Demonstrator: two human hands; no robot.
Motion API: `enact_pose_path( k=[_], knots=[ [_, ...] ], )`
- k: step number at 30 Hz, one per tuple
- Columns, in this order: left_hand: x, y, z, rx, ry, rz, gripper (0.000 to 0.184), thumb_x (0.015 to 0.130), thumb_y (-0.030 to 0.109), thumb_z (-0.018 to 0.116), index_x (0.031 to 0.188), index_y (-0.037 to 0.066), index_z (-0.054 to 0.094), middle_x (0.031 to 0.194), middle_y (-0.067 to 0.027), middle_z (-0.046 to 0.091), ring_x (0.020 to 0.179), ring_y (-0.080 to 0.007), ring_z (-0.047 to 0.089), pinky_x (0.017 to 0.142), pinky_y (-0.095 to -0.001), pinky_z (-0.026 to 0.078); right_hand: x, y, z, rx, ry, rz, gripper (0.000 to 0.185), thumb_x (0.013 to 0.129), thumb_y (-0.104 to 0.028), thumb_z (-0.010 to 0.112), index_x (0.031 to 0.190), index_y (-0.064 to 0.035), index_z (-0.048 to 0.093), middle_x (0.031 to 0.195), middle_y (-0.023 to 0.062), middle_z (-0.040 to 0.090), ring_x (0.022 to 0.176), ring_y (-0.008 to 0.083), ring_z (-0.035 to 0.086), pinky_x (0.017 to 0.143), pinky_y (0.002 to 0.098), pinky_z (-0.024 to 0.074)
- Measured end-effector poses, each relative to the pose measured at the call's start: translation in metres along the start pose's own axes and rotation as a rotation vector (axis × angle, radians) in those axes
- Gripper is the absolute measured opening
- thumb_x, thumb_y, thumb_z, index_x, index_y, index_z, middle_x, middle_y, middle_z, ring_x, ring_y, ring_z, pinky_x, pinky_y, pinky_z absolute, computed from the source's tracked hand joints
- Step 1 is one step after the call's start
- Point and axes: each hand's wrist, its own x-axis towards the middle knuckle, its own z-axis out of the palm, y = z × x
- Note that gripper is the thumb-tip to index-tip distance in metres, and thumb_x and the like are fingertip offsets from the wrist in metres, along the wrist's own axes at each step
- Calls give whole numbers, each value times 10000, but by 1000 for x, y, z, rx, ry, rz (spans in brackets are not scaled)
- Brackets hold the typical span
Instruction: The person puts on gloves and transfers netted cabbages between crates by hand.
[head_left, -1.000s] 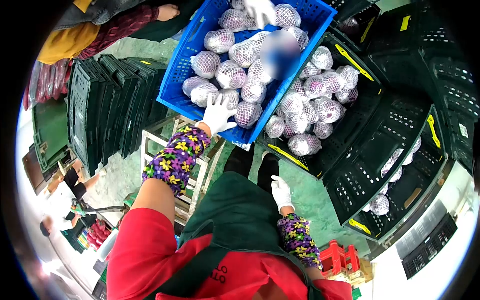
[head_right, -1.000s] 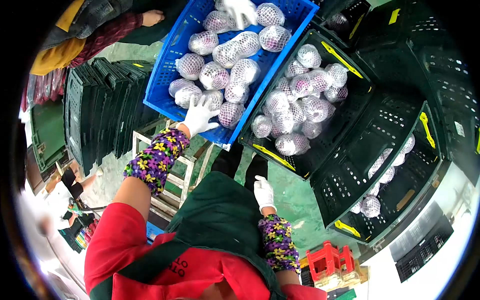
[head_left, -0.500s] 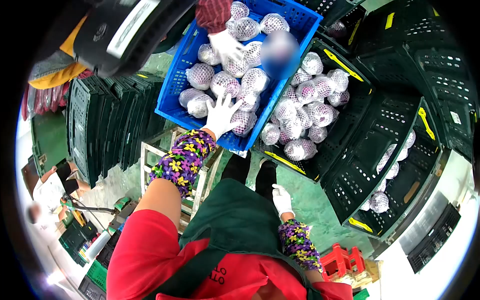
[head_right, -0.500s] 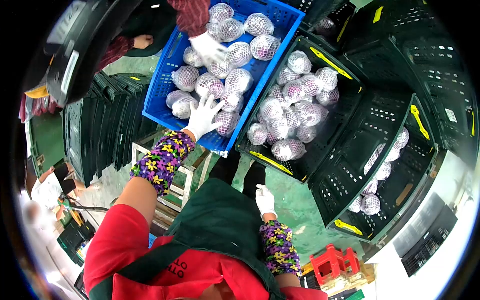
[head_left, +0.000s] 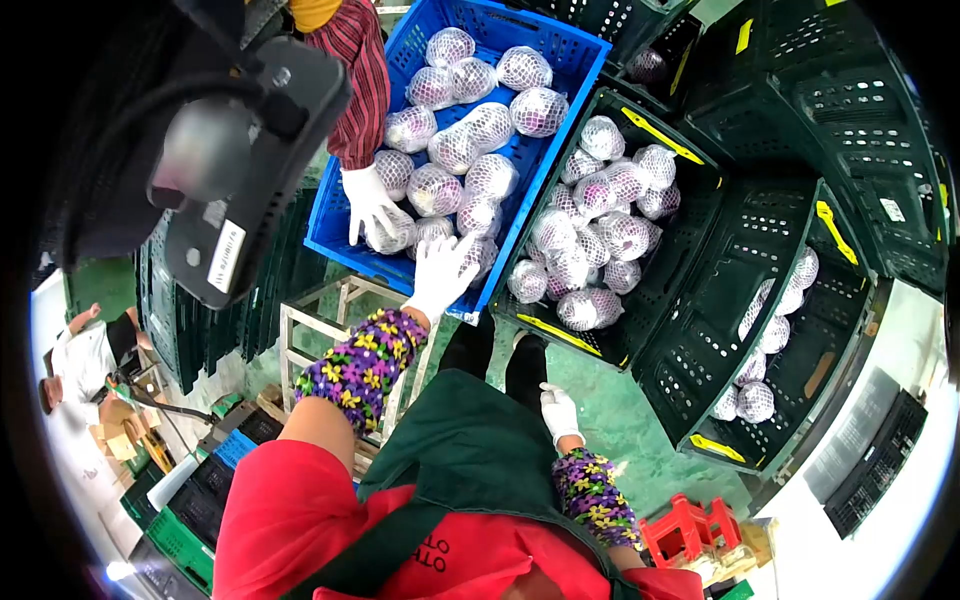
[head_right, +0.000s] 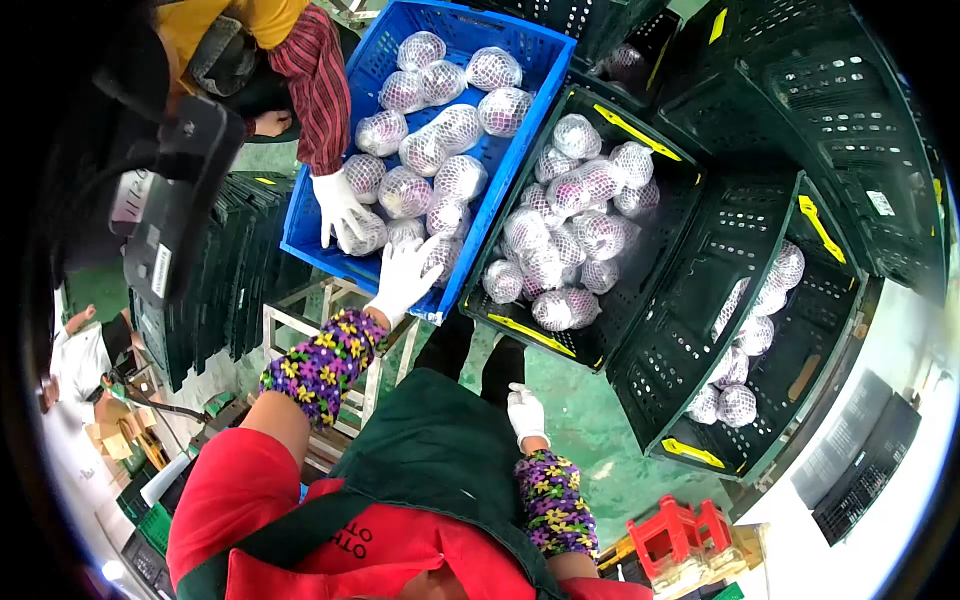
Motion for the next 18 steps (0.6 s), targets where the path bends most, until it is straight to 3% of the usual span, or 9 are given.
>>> enact_pose_path(
  k=[2,8,12,14,15,18],
  knots=[
    [-18,8,1,-106,85,-16,505,847,382,604,1291,154,529,1171,-116,579,1149,-321,498,1025,-542,317,-2,0,-2,-39,13,-18,215,920,-130,555,1085,-60,674,998,146,692,925,226,647,860,304,477],
    [-66,35,-10,-172,44,-19,378,881,321,587,1210,136,570,1103,-90,595,1158,-277,504,1061,-527,287,5,8,-12,26,50,-132,217,923,-146,549,1091,-65,660,1025,170,689,948,274,660,860,326,486],
    [-82,45,-17,-156,29,50,412,866,302,612,1216,87,571,1125,-107,593,1164,-293,505,1083,-531,270,3,-8,-24,107,64,-70,213,918,-139,548,1075,-54,664,1006,171,689,951,278,659,866,322,481],
    [-84,49,-19,-252,90,31,444,852,261,632,1238,56,554,1156,-128,587,1174,-315,504,1071,-516,300,4,-12,-28,58,53,-86,236,932,-177,541,1083,-44,666,1051,140,678,995,247,631,902,312,460],
    [-83,54,-26,-302,102,30,453,847,221,636,1251,39,543,1176,-144,582,1188,-332,497,1066,-500,320,7,-9,-24,74,100,-128,204,915,-158,545,1046,-77,678,993,181,681,965,296,651,885,329,478],
    [-91,75,-44,-466,80,103,371,860,201,618,1214,91,585,1111,-135,597,1077,-317,551,928,-427,437,8,-5,-20,107,116,-134,204,913,-163,542,1044,-85,678,997,175,680,971,304,648,894,331,476]
  ],
)
